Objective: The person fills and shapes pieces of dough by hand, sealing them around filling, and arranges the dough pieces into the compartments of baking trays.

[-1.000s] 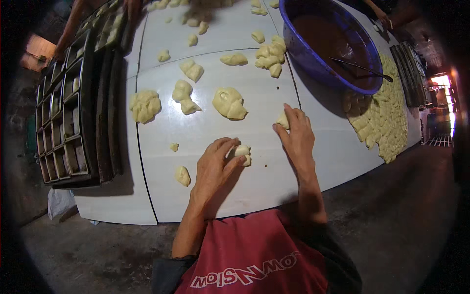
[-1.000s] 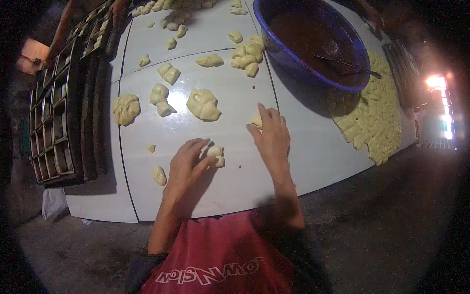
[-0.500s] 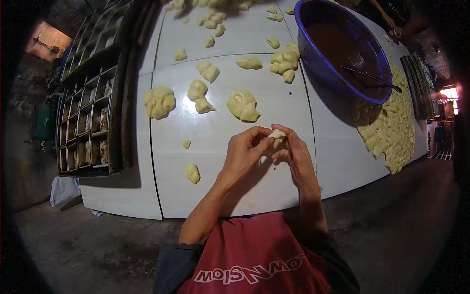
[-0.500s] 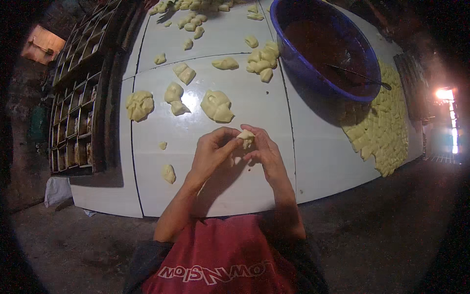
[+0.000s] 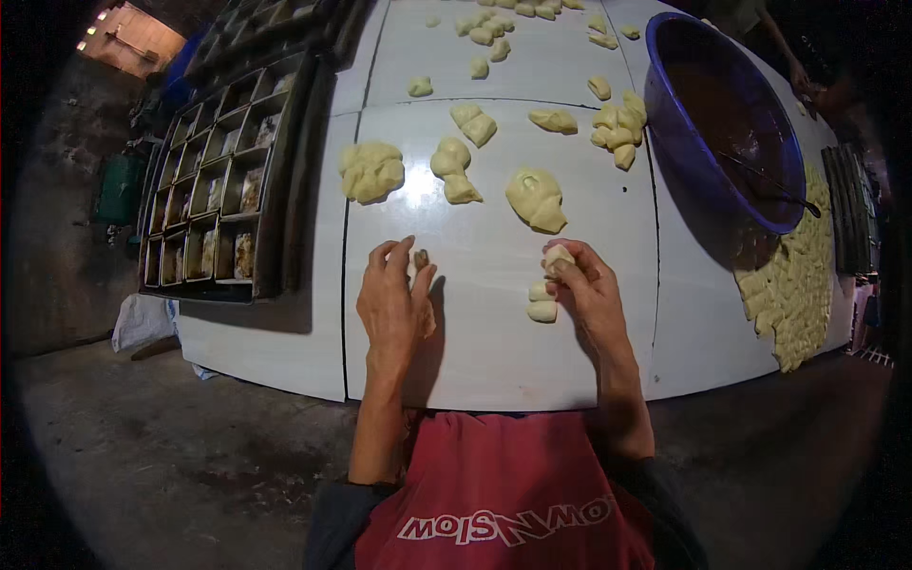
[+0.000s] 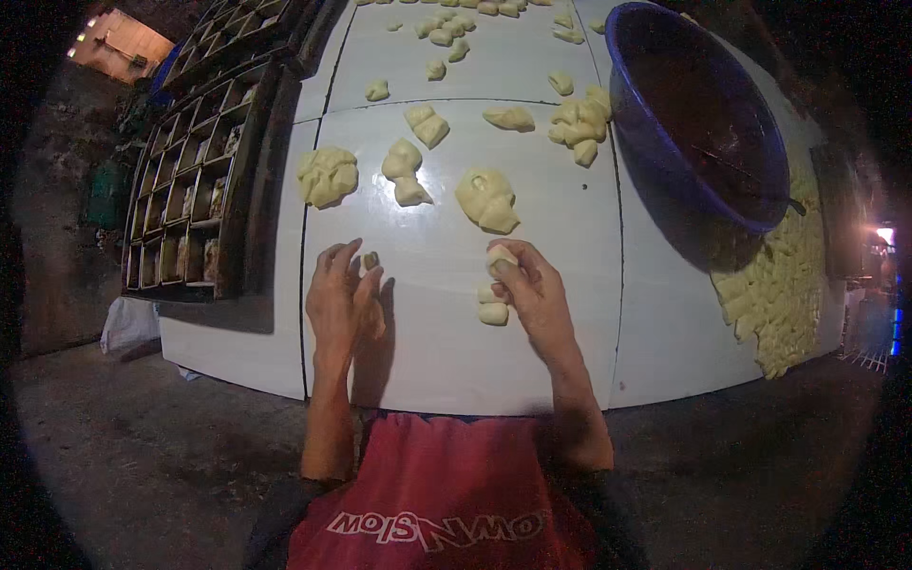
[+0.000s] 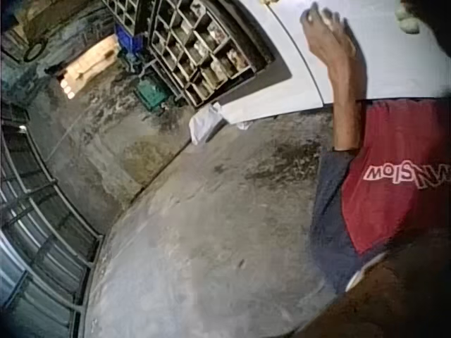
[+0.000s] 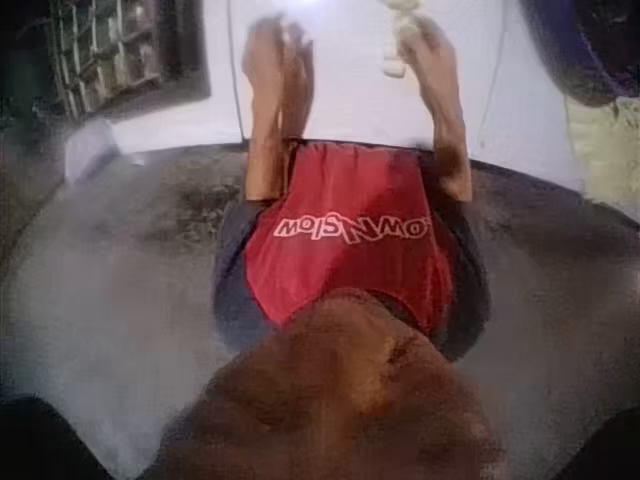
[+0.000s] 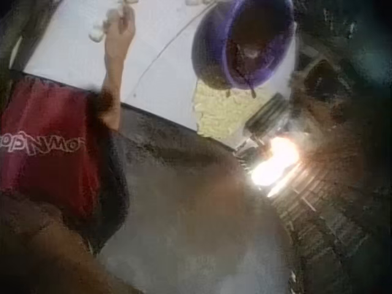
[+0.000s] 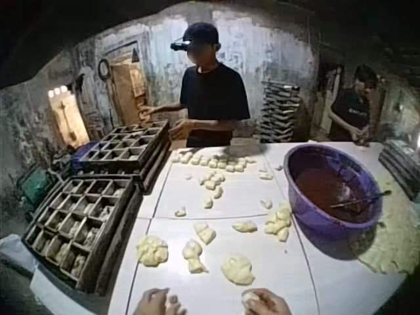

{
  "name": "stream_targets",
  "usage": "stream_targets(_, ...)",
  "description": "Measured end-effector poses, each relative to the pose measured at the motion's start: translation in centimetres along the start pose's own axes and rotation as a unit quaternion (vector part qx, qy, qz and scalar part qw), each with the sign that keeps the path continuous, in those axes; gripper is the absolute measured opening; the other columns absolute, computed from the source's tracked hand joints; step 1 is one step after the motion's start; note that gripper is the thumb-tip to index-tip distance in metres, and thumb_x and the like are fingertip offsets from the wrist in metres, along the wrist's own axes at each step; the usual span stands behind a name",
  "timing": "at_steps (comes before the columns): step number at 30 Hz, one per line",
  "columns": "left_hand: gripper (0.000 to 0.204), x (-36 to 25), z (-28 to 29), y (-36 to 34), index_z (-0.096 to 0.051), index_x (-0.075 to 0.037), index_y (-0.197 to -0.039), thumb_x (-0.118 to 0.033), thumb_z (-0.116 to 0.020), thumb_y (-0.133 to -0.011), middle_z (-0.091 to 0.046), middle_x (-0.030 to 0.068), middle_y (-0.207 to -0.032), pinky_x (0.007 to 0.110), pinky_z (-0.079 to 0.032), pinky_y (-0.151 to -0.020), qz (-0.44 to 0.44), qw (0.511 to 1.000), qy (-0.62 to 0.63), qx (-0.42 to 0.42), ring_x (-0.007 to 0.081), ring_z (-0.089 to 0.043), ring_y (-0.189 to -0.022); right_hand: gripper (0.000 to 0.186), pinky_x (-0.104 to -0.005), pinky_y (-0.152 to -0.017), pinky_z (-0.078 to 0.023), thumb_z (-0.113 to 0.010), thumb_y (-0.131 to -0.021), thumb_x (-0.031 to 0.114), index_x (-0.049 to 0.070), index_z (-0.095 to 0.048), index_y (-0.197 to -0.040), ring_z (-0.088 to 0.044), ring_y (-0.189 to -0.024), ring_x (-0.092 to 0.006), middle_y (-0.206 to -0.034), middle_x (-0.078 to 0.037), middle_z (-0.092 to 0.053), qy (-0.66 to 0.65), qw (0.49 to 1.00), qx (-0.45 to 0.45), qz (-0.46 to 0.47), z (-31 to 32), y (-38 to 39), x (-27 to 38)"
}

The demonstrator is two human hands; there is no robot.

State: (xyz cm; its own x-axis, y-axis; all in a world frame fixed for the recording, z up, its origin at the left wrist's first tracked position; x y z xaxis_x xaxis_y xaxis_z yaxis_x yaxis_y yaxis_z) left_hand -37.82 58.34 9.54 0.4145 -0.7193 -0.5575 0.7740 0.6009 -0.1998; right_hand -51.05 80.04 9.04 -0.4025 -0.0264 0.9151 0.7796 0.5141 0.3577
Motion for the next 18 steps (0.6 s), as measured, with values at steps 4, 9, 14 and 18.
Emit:
stream_targets(4, 0.023, 2.0, -0.3, -0.6, -0.072, -0.002, -0.107, -0.014, -0.072, -0.086, -0.071, 0.0111, -0.099, 0.031, -0.052, -0.075, 0.106, 0.986, 0.099, 0.076, 0.0199, -0.066, -0.08, 0.025, -0.0227, -0.077, -0.048, -0.054, -0.098, 0.016, 0.003, -0.06, -0.119, -0.058, -0.088, -0.0083, -0.103, -0.002, -0.062, 0.013, 0.997, 0.073, -0.033, -3.2, -2.0, -0.9)
stream_targets(9, 0.019, -3.8, -0.9, -0.6, -0.073, -0.003, -0.103, -0.011, -0.073, -0.085, -0.072, 0.0079, -0.093, 0.028, -0.051, -0.071, 0.026, 0.956, 0.272, 0.108, 0.0155, -0.064, -0.077, 0.042, -0.0278, -0.081, -0.051, -0.056, -0.102, 0.031, -0.002, -0.056, -0.128, -0.059, -0.096, -0.0099, -0.106, -0.004, -0.063, -0.003, 0.991, 0.137, -0.003, -5.4, -2.3, -2.5)
stream_targets(14, 0.039, -6.5, -2.0, -1.1, -0.066, 0.001, -0.116, -0.017, -0.077, -0.083, -0.07, 0.0097, -0.1, 0.03, -0.052, -0.072, 0.072, 0.942, 0.308, 0.107, 0.0167, -0.063, -0.085, 0.033, -0.0227, -0.065, -0.055, -0.061, -0.098, 0.025, 0.0, -0.058, -0.12, -0.067, -0.077, -0.0103, -0.093, -0.005, -0.068, -0.078, 0.993, 0.083, -0.027, -3.5, -1.0, 0.0)
stream_targets(18, 0.035, -7.2, -3.7, -1.1, -0.067, 0.005, -0.116, -0.02, -0.072, -0.091, -0.071, 0.0072, -0.095, 0.025, -0.05, -0.072, 0.149, 0.801, 0.504, 0.287, 0.009, -0.062, -0.081, 0.033, -0.02, -0.043, -0.049, -0.057, -0.1, 0.032, 0.001, -0.058, -0.114, -0.064, -0.053, -0.0134, -0.084, -0.006, -0.066, -0.094, 0.992, 0.056, -0.057, -2.1, -0.4, 0.7)
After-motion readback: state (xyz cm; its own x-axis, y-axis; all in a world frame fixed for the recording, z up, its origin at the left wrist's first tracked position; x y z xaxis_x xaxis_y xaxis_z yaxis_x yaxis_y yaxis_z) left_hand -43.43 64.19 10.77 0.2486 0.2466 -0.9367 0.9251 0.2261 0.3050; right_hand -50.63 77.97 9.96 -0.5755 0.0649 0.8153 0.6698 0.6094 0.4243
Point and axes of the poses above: each hand's wrist, its own y-axis away from the middle knuckle, its own z-axis out of the back of the hand, x = y × z, the point moved 2 cm from there along -y, towards the middle knuckle
